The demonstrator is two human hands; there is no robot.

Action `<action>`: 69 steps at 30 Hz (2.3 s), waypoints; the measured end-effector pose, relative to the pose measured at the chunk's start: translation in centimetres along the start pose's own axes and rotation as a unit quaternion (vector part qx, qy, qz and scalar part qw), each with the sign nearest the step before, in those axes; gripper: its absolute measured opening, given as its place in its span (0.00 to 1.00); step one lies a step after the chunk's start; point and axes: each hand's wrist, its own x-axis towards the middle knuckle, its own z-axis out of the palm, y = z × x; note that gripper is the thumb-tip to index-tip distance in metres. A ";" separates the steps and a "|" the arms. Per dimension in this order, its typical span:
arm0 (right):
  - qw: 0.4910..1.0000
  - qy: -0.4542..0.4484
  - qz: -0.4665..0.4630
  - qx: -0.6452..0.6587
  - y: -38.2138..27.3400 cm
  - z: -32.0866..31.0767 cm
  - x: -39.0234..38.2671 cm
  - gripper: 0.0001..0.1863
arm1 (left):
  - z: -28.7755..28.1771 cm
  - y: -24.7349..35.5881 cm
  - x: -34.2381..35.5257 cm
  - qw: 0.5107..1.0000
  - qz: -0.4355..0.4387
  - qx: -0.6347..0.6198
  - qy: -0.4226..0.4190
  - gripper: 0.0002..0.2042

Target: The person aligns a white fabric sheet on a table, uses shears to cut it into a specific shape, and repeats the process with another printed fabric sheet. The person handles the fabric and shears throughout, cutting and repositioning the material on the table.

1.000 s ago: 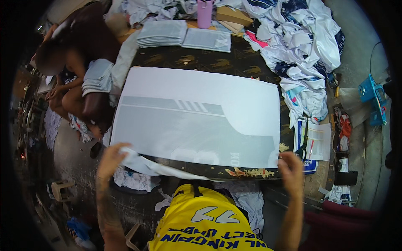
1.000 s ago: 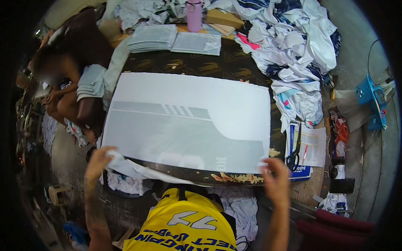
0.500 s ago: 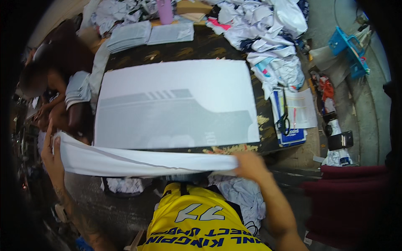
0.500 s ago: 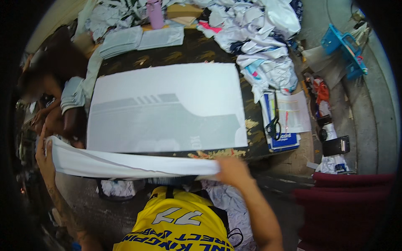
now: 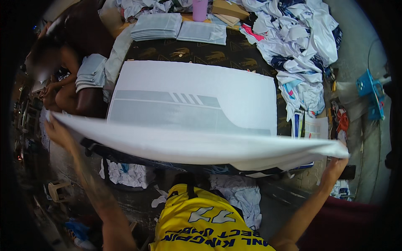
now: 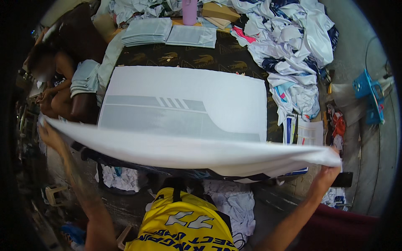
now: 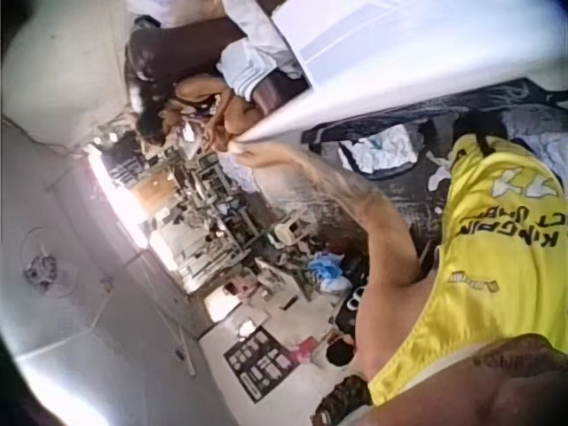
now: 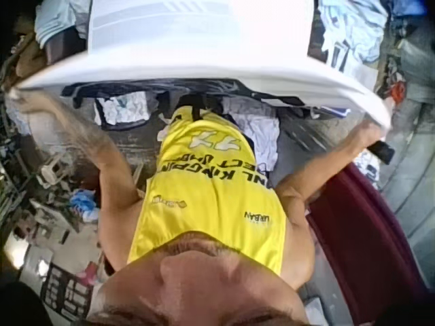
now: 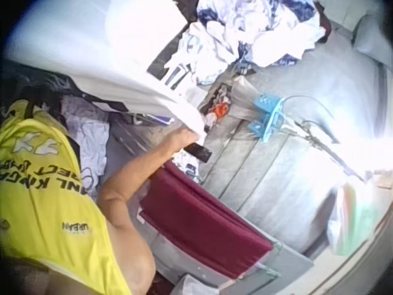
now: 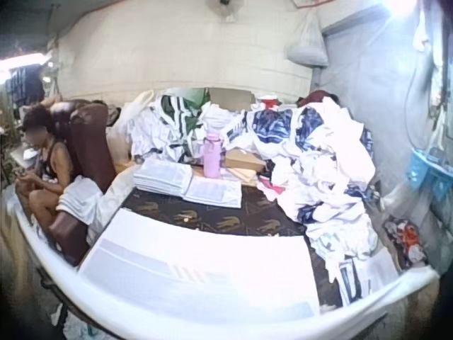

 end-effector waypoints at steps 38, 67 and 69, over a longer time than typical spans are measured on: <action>0.842 -0.357 0.244 -0.323 4.0 11.7 -20.4 0.19 | -10.3 -6.4 -19.3 0.850 0.027 0.358 -0.386 0.12; 0.877 -0.150 0.456 0.006 7.9 -7.3 -40.6 0.28 | -35.0 -12.6 -36.5 0.607 -0.677 -0.390 -0.146 0.21; 0.904 -0.096 0.416 0.004 3.7 -7.1 -37.7 0.31 | -37.1 -9.0 -30.6 0.749 -0.552 -0.331 -0.156 0.18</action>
